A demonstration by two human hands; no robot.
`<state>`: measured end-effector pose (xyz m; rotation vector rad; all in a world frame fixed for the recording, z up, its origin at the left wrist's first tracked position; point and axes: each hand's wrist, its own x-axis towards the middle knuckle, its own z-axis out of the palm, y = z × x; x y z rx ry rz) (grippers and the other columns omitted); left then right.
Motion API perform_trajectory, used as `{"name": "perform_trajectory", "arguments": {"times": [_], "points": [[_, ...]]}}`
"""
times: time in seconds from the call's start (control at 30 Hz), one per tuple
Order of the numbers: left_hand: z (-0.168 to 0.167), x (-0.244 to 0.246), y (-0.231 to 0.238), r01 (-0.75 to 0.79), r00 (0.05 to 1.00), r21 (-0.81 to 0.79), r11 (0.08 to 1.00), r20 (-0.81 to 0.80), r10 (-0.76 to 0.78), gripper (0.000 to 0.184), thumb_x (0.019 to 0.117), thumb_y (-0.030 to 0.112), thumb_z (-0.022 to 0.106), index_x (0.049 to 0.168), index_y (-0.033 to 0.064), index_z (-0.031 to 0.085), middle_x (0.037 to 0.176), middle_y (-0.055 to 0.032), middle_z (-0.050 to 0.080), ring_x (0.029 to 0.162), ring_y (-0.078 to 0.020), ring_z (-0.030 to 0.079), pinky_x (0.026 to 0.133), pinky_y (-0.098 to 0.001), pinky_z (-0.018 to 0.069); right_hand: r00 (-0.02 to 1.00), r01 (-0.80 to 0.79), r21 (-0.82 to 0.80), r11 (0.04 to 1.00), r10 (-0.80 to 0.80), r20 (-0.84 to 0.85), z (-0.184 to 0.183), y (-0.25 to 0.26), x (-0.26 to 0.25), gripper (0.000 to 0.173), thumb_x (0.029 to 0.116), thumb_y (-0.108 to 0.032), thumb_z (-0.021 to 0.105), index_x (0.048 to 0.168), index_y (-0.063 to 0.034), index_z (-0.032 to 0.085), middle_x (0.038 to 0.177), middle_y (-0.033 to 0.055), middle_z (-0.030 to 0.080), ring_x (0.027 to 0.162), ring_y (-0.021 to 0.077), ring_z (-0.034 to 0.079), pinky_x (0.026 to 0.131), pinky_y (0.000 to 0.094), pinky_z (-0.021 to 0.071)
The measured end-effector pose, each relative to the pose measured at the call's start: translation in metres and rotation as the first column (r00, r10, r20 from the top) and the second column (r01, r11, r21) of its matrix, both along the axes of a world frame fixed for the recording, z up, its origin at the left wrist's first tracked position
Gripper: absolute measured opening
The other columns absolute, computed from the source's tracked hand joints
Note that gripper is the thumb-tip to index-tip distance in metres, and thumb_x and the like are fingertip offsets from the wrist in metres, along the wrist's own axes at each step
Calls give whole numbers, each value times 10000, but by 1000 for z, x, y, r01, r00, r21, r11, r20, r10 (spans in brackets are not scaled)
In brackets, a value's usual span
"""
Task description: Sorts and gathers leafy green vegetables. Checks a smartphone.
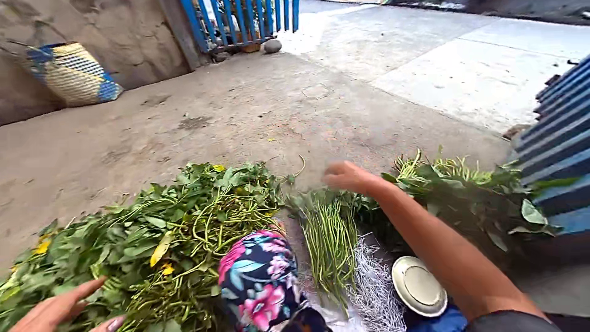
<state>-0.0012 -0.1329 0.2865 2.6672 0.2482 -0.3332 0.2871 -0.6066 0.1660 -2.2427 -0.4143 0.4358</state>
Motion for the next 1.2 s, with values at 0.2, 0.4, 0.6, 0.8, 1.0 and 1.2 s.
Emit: {"name": "perform_trajectory", "arguments": {"times": [0.2,0.4,0.6,0.8,1.0,1.2], "points": [[18,150,-172,305,875,33,952,385,-294,573,929,437,681,1409,139,584,1310,-92,655,1148,-254,673,929,-529,574,493,774,7,633,-596,-634,-164,-78,-75,432,1072,-290,552,1392,-1,534,1215,220,657,1013,306,675,852,460,556],[-97,268,-312,69,995,-576,815,96,-16,545,981,277,707,1429,30,520,1246,-214,661,1042,-334,686,893,-531,564,186,983,127,137,-707,-683,-230,-81,-90,324,1064,-49,447,1360,57,527,1198,236,618,967,263,646,835,407,548],[-280,233,-325,-590,799,-458,665,-451,398,714,975,459,689,1417,-67,496,1359,-323,551,1226,-436,576,996,-605,491,379,886,-19,464,-747,-546,-254,-95,-70,463,984,-92,588,1417,56,517,1354,266,582,1231,347,585,1038,509,479],[-364,204,-309,-740,665,-438,510,-590,458,922,866,593,761,1441,-66,467,1414,-312,524,1329,-426,509,1057,-630,442,432,701,-200,684,-631,-644,-265,-86,-53,1001,839,-689,717,1464,52,465,1431,277,540,1341,368,528,1126,540,421],[-381,215,-320,-727,676,-497,474,-639,367,813,796,517,861,1287,-71,587,1240,-274,636,1185,-360,611,1018,-531,496,340,719,-185,670,-571,-747,-280,-82,-37,930,800,-589,819,1376,75,517,1320,267,606,1209,341,616,1030,508,510],[-393,216,-315,-740,646,-478,473,-700,305,926,717,409,946,1378,-61,498,1272,-266,626,1201,-350,615,1015,-517,517,431,587,-27,809,-341,-836,-274,-69,-22,625,845,-444,832,1239,4,646,1119,147,720,1033,215,701,953,411,565]]}}
